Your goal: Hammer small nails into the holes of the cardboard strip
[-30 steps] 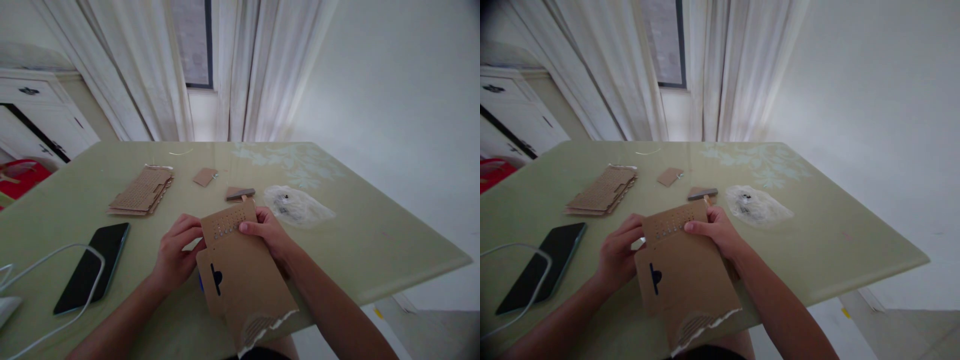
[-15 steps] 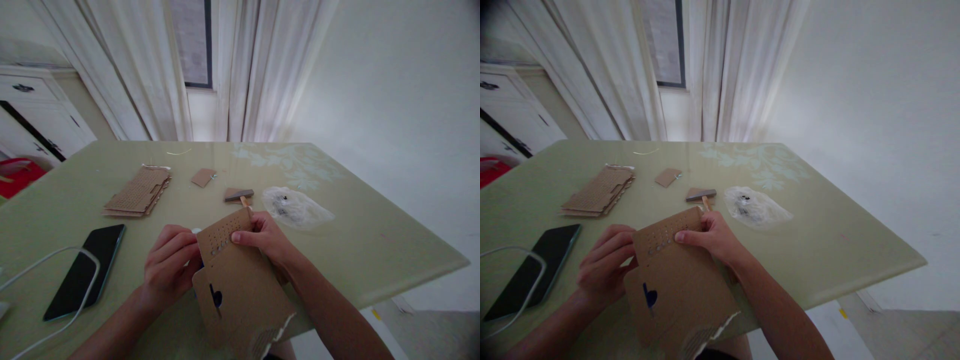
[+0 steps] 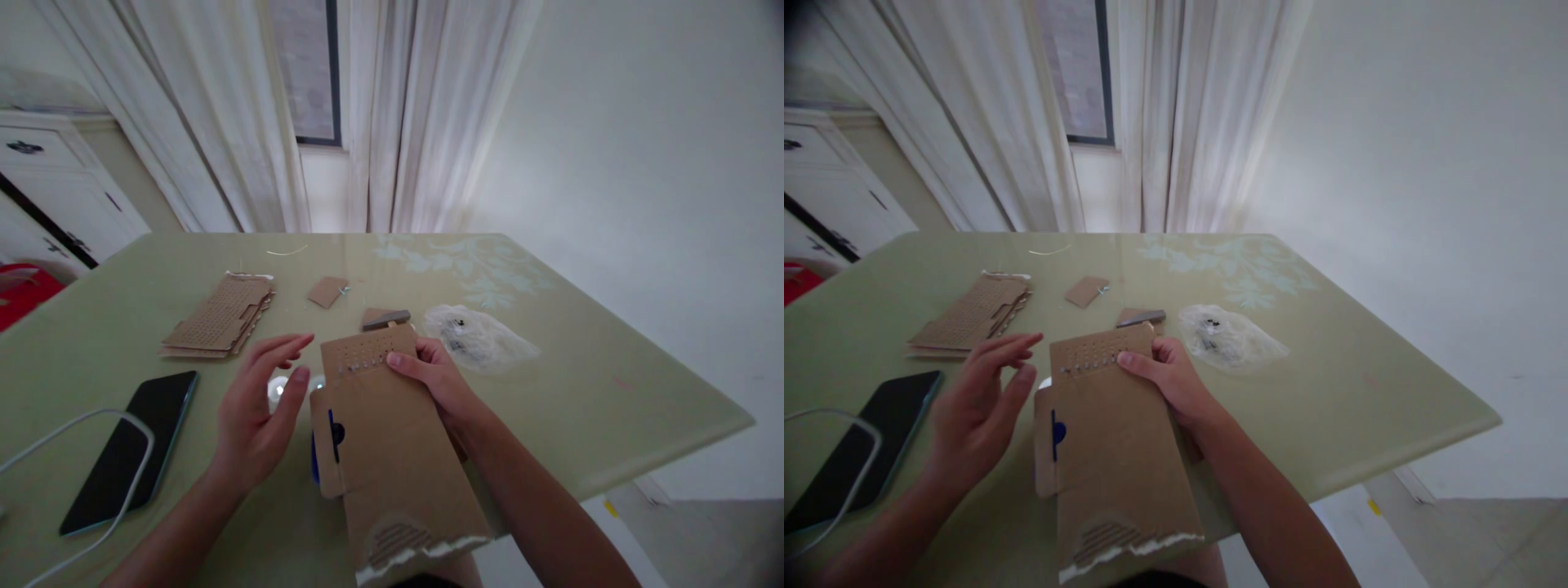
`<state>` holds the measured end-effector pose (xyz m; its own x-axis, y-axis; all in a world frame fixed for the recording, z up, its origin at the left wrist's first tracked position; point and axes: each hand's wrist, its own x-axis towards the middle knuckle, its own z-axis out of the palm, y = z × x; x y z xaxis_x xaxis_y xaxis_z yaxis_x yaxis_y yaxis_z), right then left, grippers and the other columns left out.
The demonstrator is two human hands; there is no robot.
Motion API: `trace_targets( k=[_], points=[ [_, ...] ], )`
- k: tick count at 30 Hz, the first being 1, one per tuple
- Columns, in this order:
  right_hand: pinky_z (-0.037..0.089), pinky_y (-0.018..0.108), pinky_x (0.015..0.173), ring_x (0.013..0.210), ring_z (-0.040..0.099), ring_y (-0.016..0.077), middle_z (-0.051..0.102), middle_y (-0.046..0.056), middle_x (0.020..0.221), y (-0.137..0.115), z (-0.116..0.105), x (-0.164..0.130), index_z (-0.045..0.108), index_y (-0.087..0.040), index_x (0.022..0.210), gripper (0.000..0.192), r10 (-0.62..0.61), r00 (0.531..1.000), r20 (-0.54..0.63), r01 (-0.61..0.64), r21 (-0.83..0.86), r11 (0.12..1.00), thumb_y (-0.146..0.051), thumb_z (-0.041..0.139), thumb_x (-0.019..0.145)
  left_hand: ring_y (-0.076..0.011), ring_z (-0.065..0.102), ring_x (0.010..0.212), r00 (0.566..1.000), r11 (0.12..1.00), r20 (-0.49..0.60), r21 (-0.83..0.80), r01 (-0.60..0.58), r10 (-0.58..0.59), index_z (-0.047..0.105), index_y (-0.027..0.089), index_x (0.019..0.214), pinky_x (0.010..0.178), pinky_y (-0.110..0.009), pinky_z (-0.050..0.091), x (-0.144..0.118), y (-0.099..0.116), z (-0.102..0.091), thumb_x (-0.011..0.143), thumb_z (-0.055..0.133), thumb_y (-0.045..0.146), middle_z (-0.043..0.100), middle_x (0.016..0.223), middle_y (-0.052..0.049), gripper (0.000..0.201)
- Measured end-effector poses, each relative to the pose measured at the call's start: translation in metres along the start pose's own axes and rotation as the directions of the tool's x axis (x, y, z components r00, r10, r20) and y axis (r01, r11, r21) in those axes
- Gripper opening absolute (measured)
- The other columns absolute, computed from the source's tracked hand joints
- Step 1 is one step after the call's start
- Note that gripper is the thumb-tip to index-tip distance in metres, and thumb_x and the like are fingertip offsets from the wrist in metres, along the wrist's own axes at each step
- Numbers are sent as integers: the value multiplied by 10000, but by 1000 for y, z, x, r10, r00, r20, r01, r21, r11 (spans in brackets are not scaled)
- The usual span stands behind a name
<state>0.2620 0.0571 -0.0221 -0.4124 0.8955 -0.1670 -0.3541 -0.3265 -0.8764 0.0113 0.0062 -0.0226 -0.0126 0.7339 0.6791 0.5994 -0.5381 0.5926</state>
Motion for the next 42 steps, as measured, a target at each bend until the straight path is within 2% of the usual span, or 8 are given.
trace_targets(
  k=[11, 21, 25, 28, 30, 33, 37, 42],
  points=[
    [500, 238, 547, 616, 656, 146, 765, 39, 784, -4, 2, -10, 823, -164, 874, 373, -89, 994, 62, 103, -304, 947, -518, 927, 818, -237, 700, 1112, 951, 950, 78, 67, -304, 299, 822, 282, 1073, 986, -415, 540, 3, 15, -5, 963, 778, 138, 805, 1198, -46, 187],
    [385, 225, 496, 576, 527, 116, 653, 7, 685, -7, 3, -13, 761, -154, 776, 449, -147, 986, 80, 168, -490, 855, -581, 880, 847, -197, 817, 1045, 825, 820, 117, 99, -564, 553, 772, 134, 1108, 1048, -381, 576, -7, 21, -12, 983, 733, 66, 862, 1133, -112, 148],
    [457, 228, 532, 605, 610, 131, 728, 31, 743, -4, 3, -12, 793, -153, 800, 416, -125, 992, 20, 123, -402, 907, -552, 909, 825, -203, 819, 1030, 904, 902, 3, -77, -425, 427, 762, 162, 1105, 1034, -415, 606, -11, 20, -8, 957, 703, 12, 856, 1169, -86, 219],
    [506, 238, 539, 609, 670, 151, 779, 52, 781, -2, 2, -7, 814, -156, 823, 410, -102, 991, -83, 77, -263, 962, -540, 950, 774, -181, 813, 949, 990, 996, -130, -53, -67, 60, 800, 233, 1074, 905, -325, 626, -2, 2, -7, 978, 735, 158, 864, 1091, -16, 138],
    [525, 242, 530, 588, 688, 160, 787, 55, 759, -3, 1, -2, 820, -155, 826, 422, -88, 987, -138, 65, -160, 985, -530, 983, 722, -186, 804, 876, 949, 963, -163, -22, 268, -268, 820, 246, 1020, 808, -289, 611, 8, -20, -10, 977, 744, 353, 865, 986, -6, 138],
    [574, 261, 554, 569, 708, 172, 800, 64, 746, -4, 0, 4, 829, -149, 822, 434, -54, 988, -148, 49, -41, 998, -500, 1022, 653, -249, 787, 811, 846, 846, 52, 88, 526, -531, 815, 215, 907, 746, -335, 590, 20, -58, -17, 884, 705, 548, 849, 866, -46, 351],
    [609, 280, 582, 572, 730, 190, 816, 83, 752, -7, 1, 7, 844, -148, 818, 429, -33, 990, -136, 33, 4, 999, -478, 1036, 622, -298, 767, 833, 773, 718, 128, 488, 496, -621, 815, 221, 918, 727, -370, 516, 22, -84, -19, 898, 579, 533, 834, 874, -85, 392],
    [614, 290, 586, 564, 734, 197, 824, 92, 757, -7, 0, 8, 846, -147, 819, 431, -24, 989, -144, 26, 12, 1000, -466, 1041, 605, -314, 757, 878, 773, 665, 133, 612, 428, -621, 805, 197, 998, 778, -389, 532, 19, -83, -13, 938, 496, 476, 825, 970, -125, 421]
  ],
)
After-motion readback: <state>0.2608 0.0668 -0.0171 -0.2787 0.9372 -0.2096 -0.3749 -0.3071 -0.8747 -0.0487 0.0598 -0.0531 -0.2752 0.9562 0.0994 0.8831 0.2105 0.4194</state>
